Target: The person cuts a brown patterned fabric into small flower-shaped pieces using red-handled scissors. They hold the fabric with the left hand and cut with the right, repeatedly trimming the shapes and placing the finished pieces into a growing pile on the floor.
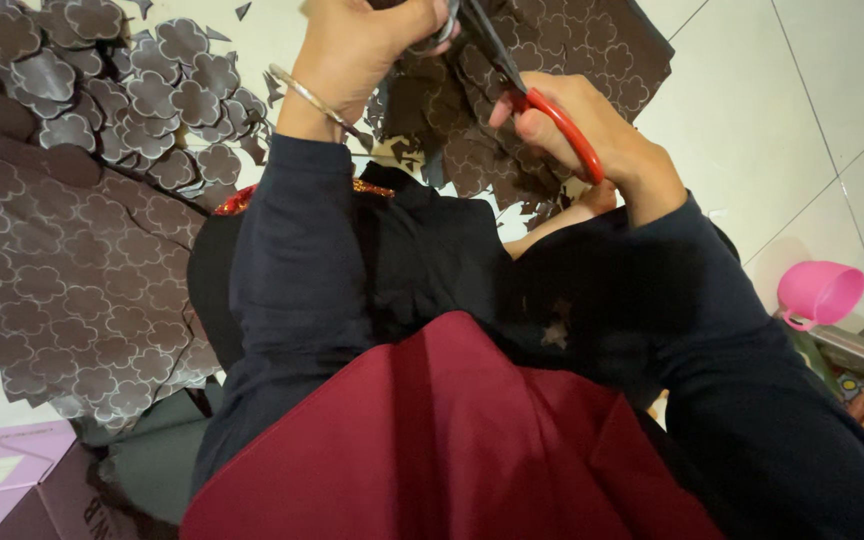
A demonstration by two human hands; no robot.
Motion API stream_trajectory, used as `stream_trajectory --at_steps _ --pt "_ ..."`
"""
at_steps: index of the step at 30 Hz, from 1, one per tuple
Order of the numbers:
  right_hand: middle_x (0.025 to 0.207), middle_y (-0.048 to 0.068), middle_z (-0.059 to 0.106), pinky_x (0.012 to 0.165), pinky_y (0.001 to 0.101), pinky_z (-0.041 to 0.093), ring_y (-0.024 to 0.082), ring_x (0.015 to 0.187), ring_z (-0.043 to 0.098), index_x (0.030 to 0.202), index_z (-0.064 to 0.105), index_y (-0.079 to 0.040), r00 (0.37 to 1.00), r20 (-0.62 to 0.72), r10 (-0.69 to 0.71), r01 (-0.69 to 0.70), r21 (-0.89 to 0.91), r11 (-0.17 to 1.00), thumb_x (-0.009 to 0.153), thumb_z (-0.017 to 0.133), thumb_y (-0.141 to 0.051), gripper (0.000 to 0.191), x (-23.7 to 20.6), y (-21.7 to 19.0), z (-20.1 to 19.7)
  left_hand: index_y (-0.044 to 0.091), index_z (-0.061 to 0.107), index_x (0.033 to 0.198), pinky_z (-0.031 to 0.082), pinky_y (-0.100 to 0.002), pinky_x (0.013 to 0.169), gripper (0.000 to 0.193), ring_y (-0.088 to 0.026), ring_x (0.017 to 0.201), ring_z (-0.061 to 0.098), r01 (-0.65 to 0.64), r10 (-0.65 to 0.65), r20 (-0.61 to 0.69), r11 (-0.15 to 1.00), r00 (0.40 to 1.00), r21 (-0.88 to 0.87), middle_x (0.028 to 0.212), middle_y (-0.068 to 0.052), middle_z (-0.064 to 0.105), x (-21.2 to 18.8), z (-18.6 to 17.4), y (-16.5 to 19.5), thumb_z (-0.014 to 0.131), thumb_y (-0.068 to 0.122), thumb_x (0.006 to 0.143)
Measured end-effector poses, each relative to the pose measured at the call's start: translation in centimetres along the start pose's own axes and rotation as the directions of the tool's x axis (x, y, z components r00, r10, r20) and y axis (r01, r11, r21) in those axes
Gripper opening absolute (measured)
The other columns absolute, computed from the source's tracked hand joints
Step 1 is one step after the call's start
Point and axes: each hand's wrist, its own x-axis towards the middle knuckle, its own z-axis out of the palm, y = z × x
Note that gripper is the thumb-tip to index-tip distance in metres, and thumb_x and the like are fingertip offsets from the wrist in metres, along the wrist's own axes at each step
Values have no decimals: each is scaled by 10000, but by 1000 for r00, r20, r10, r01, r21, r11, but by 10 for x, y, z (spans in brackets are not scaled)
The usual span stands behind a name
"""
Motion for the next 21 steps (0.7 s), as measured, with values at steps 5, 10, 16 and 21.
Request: stream_trajectory --at_steps 5,10,16,21 --pt "746 16 554 643 303 487 139 693 593 1060 655 -41 999 -10 -53 52 -44 998 901 375 -908 925 5 -2 3 -6 682 965 573 -282 770 72 -132 804 686 45 -46 16 998 999 38 890 -31 695 1 5 4 686 -1 1037" --pt "719 -6 518 612 285 484 119 648 561 1040 640 -35 1000 -13 -13 13 -11 1000 799 313 -1006 1053 7 0 6 -19 658 992 566 -265 751 74 -135 813 671 12 -12 71 1000 997 2 916 -39 677 1 7 6 676 -24 1063" --pt "713 -32 515 594 279 514 105 630 588 995 657 -40 999 -27 42 -42 12 999 704 316 -1047 1102 7 -1 7 -21 654 1027 567 -270 766 67 -126 813 674 2 -3 93 1000 996 15 947 -43 681 -1 7 6 674 -5 1089" --pt "738 -30 518 616 285 516 110 654 585 1014 656 -34 999 -4 42 -42 39 998 699 325 -1051 1115 6 -3 6 -20 658 1036 575 -271 779 68 -130 831 686 2 -4 98 1000 995 21 958 -48 693 -1 8 4 678 6 1095"
